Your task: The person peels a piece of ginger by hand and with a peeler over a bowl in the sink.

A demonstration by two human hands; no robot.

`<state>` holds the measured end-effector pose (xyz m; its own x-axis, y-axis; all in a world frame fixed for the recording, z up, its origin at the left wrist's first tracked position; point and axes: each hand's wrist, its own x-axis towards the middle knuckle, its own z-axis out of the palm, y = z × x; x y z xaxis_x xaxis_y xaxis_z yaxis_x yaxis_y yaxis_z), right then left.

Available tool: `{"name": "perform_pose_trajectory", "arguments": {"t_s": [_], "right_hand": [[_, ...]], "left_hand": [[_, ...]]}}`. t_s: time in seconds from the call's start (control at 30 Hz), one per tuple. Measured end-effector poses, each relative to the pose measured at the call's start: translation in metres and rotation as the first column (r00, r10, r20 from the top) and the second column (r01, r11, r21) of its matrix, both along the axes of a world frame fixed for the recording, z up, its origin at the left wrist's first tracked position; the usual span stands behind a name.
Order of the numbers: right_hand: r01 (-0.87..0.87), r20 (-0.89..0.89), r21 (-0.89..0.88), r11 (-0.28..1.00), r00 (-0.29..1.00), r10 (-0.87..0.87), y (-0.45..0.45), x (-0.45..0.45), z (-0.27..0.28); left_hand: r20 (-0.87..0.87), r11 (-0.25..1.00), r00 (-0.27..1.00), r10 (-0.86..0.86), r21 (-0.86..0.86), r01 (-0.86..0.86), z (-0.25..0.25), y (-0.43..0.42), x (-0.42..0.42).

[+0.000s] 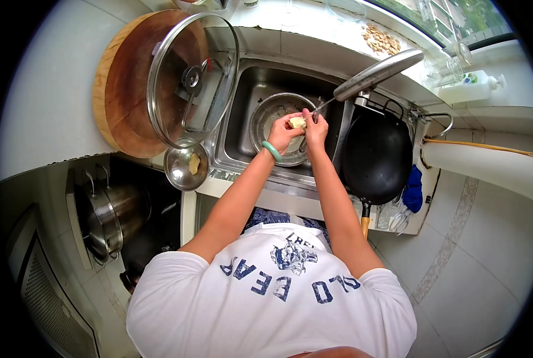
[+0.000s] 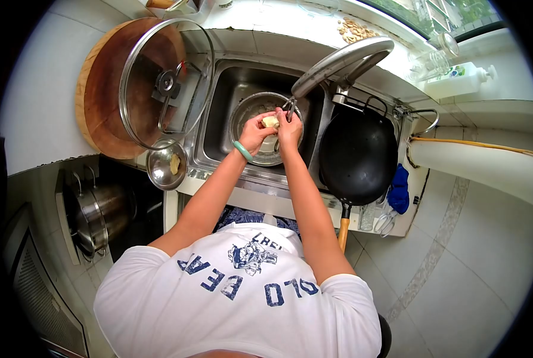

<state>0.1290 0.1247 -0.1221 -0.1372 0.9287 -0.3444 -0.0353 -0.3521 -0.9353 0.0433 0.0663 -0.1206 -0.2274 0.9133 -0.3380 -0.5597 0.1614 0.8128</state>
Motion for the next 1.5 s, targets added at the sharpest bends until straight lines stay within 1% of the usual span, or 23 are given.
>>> {"name": "perform_pose_trajectory", "arguments": {"t_s": [0.03,0.07,0.1,0.17,0.2,0.23,0.27,0.3,0.37,0.43,0.47,0.7,0.87,1.0,1.07,1.1,1.17,1.2,1.23,1.3,1.33,1.47,1.5], "right_hand": [[0.025,-0.049,-0.039,0.999,0.998,-0.027,0.0,-0.001,-0.003],[-0.007,-0.225,-0.207,0.978,0.974,-0.041,0.001,0.004,-0.007],[-0.01,-0.226,-0.206,0.978,0.973,-0.038,0.001,0.008,-0.004],[-0.176,-0.351,-0.205,0.963,0.931,0.096,-0.004,0.018,0.001],[-0.232,-0.293,-0.127,0.964,0.938,0.187,-0.009,0.018,0.017],[-0.23,-0.292,-0.128,0.965,0.938,0.185,-0.01,0.021,0.017],[-0.309,-0.322,-0.124,0.943,0.912,0.256,-0.01,0.025,0.016],[-0.385,-0.351,-0.117,0.915,0.878,0.325,-0.009,0.029,0.015],[-0.379,-0.322,-0.07,0.923,0.884,0.339,-0.005,0.03,0.01],[-0.398,-0.163,0.175,0.9,0.89,0.425,-0.002,0.029,0.01],[-0.4,-0.252,0.062,0.915,0.88,0.402,0.0,0.029,0.01],[-0.303,-0.194,0.105,0.947,0.928,0.318,0.001,0.02,-0.001],[-0.244,-0.007,0.05,0.969,0.97,0.244,0.0,0.013,-0.011],[-0.195,0.013,0.005,0.981,0.981,0.195,-0.001,0.017,-0.02],[-0.174,0.19,0.052,0.983,0.968,0.162,-0.002,0.023,-0.031],[-0.173,0.19,0.052,0.984,0.969,0.16,-0.006,0.028,-0.029],[-0.393,0.58,0.165,0.905,0.78,0.233,-0.02,0.042,-0.022],[-0.45,0.6,0.107,0.887,0.74,0.303,-0.025,0.049,-0.019],[-0.449,0.603,0.106,0.887,0.739,0.301,-0.031,0.056,-0.021],[-0.601,0.783,0.248,0.76,0.586,0.209,-0.044,0.066,-0.023],[-0.632,0.803,0.147,0.761,0.525,0.281,-0.049,0.071,-0.018],[-0.712,0.811,0.095,0.695,0.46,0.36,-0.067,0.088,-0.005],[-0.77,0.813,0.118,0.627,0.437,0.384,-0.073,0.093,-0.005]], "left_hand": [[0.042,1.0,0.999,0.007,-0.012,-0.006,0.0,-0.001,0.0],[0.041,1.0,0.999,0.007,-0.012,-0.006,0.001,-0.001,-0.001],[0.074,1.0,0.997,0.018,-0.008,-0.018,0.004,-0.001,-0.003],[0.108,0.999,0.994,0.034,-0.004,-0.033,0.01,0.0,-0.007],[0.142,1.0,0.989,-0.03,0.013,0.029,0.02,0.001,-0.011],[0.175,0.995,0.98,-0.095,0.032,0.091,0.025,0.001,-0.014],[0.166,0.993,0.979,-0.121,0.022,0.119,0.022,0.0,-0.017],[0.167,0.993,0.979,-0.121,0.022,0.119,0.022,-0.001,-0.019],[0.196,0.992,0.974,-0.117,-0.033,0.125,0.021,-0.002,-0.025],[0.187,0.987,0.971,-0.146,-0.041,0.156,0.018,0.0,-0.032],[0.165,0.984,0.972,-0.165,-0.042,0.174,0.017,0.001,-0.035],[0.117,0.978,0.974,-0.194,-0.052,0.201,0.015,0.005,-0.037],[0.076,0.978,0.982,-0.174,-0.106,0.181,0.011,0.002,-0.031],[0.179,0.985,0.977,-0.114,-0.104,0.134,0.005,0.002,-0.029],[0.22,0.989,0.971,-0.095,-0.089,0.117,-0.003,0.001,-0.03],[0.284,0.991,0.956,-0.075,-0.086,0.103,-0.005,0.002,-0.031],[0.348,0.992,0.936,-0.055,-0.084,0.09,-0.001,0.002,-0.03],[0.265,0.989,0.963,-0.052,-0.117,0.085,0.009,0.003,-0.027],[0.18,0.986,0.982,-0.051,-0.149,0.078,0.014,0.003,-0.023],[0.148,0.986,0.988,-0.046,-0.152,0.069,0.01,0.004,-0.019],[0.114,0.986,0.993,-0.039,-0.157,0.057,0.008,0.004,-0.018],[0.059,0.984,0.998,-0.013,-0.176,0.023,-0.003,0.006,-0.014],[-0.014,0.987,1.0,0.008,-0.158,-0.01,-0.01,0.007,-0.013]]}}
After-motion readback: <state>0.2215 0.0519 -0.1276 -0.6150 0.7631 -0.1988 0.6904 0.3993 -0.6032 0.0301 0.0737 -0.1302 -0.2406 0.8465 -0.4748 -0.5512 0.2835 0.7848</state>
